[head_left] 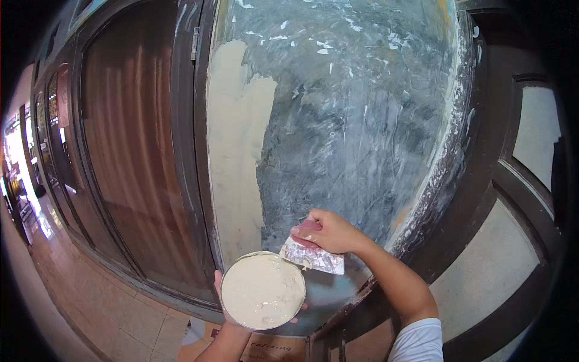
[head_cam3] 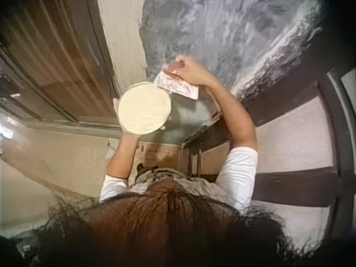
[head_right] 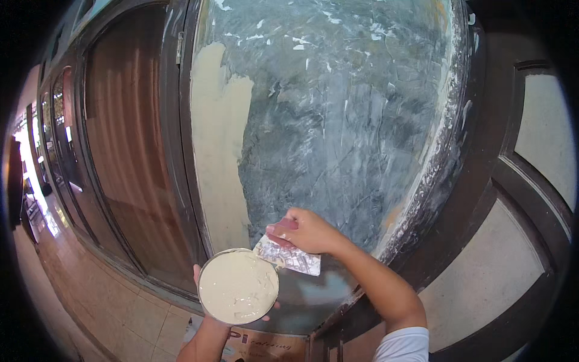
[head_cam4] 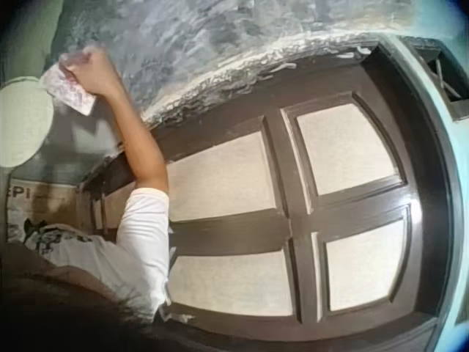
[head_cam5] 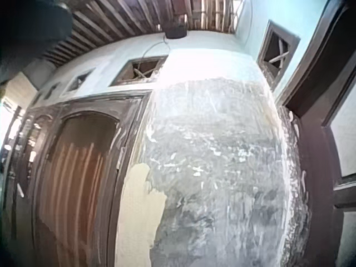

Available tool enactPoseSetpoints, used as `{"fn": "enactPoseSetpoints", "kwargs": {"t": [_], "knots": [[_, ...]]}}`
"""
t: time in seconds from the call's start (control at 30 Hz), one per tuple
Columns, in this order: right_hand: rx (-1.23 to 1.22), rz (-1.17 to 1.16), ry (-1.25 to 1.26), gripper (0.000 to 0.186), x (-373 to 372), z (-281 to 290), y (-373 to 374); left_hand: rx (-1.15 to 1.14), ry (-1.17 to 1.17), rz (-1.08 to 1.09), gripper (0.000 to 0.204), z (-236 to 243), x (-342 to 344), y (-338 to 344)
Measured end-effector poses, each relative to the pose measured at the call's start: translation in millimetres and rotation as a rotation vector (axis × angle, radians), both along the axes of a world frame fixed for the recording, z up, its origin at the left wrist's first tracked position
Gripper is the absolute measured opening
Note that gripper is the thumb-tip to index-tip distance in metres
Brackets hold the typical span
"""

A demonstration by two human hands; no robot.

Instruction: The person applies wall putty to a surface with a putty knife, using the knife to scoop the putty from its container and spread it onto the wall.

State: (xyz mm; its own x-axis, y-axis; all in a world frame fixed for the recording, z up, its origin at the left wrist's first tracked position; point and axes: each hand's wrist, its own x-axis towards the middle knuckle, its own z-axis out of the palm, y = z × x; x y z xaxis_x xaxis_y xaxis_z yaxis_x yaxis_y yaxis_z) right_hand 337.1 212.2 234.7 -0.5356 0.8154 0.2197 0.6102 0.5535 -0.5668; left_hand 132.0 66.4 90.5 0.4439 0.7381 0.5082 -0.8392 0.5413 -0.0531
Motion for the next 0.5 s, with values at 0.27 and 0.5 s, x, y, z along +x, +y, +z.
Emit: {"fn": "enactPoseSetpoints", "kwargs": {"t": [0.27, 0.5], "knots": [[-0.119, 0.015, 0.123, 0.05, 21, -66, 10, -0.001, 0.041, -0.105, 0.123, -1, 7, -19], [-0.428, -0.104, 0.467, 0.047, 10, -92, -16, 0.055, 0.117, -0.069, 0.117, -31, -6, -6]]}}
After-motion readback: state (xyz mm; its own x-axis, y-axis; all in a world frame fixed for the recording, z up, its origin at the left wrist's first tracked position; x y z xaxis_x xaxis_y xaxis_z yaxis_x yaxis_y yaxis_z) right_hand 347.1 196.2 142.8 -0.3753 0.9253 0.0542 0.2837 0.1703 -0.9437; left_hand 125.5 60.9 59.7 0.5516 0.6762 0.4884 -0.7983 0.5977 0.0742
